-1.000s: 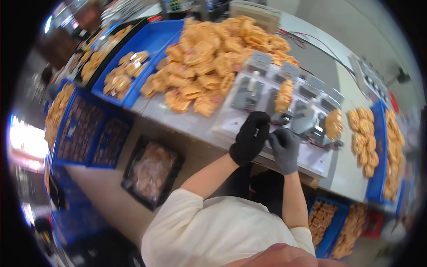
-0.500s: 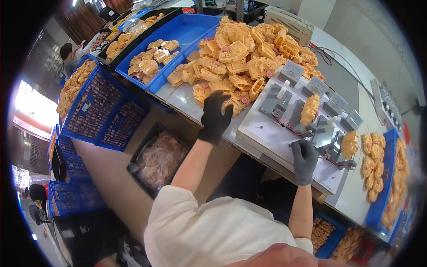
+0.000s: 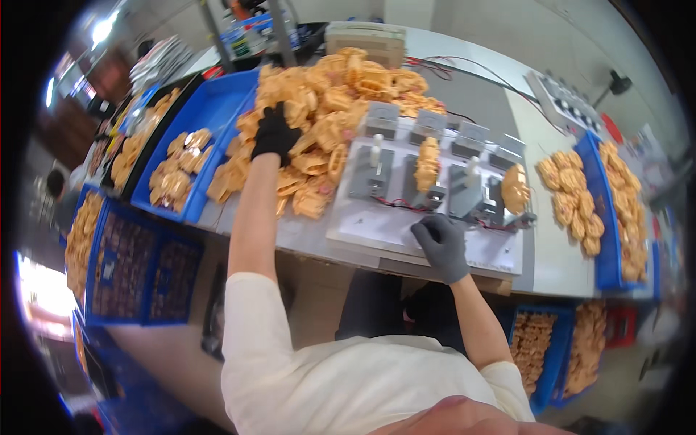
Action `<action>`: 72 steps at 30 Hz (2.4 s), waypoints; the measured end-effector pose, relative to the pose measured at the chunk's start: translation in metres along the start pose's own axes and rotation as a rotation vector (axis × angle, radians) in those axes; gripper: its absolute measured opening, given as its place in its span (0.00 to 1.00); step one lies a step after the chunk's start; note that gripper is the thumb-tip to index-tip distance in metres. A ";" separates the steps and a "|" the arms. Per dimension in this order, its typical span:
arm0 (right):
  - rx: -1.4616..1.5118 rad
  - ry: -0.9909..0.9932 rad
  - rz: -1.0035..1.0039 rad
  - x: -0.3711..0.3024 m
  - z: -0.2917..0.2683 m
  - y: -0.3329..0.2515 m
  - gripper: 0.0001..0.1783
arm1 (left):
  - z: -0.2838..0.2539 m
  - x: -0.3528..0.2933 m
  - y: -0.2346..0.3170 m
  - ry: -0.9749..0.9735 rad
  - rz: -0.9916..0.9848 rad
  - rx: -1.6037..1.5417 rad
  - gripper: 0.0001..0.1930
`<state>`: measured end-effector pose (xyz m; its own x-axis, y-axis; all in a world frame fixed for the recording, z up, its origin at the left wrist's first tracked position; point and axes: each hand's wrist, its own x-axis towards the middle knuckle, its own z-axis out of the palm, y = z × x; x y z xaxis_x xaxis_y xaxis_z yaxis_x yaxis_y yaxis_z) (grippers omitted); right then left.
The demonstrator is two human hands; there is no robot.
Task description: The person is picking up yellow plastic toy components from storage bins and placing them into a testing or assembly jig on a workbench.
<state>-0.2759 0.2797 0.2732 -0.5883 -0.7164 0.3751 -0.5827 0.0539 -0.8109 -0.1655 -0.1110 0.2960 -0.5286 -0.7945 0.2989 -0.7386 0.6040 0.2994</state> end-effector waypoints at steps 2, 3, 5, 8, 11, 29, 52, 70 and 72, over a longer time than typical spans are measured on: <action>0.004 -0.004 0.023 0.000 -0.001 -0.001 0.08 | 0.004 -0.003 -0.005 0.188 0.097 -0.188 0.37; 0.001 -0.014 0.035 0.000 -0.001 -0.002 0.09 | 0.003 -0.006 -0.005 0.247 0.064 -0.371 0.31; 0.010 -0.009 0.036 -0.001 -0.002 -0.002 0.09 | -0.008 -0.013 -0.002 0.444 0.157 -0.397 0.27; 0.006 -0.020 0.010 0.000 -0.003 -0.001 0.09 | -0.038 -0.037 0.021 0.681 0.173 -0.425 0.24; 0.089 -0.018 -0.040 -0.004 -0.005 -0.002 0.18 | -0.068 -0.093 0.057 0.314 0.289 -0.924 0.26; 0.908 0.059 0.441 -0.048 -0.073 -0.025 0.28 | -0.049 -0.252 0.204 0.070 1.317 -0.340 0.20; -0.263 0.387 -0.166 -0.063 -0.143 0.100 0.13 | 0.062 -0.266 0.309 -0.684 0.218 -1.668 0.21; -0.069 0.343 -0.104 -0.072 -0.138 0.118 0.14 | 0.075 -0.266 0.323 -0.409 0.634 -1.411 0.25; -0.139 0.331 -0.042 -0.074 -0.139 0.119 0.13 | 0.077 -0.267 0.323 -0.390 0.665 -1.379 0.26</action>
<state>-0.3793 0.4355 0.2113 -0.6990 -0.4569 0.5501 -0.6671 0.1398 -0.7317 -0.2955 0.2912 0.2434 -0.8214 -0.2100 0.5303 0.4777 0.2546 0.8408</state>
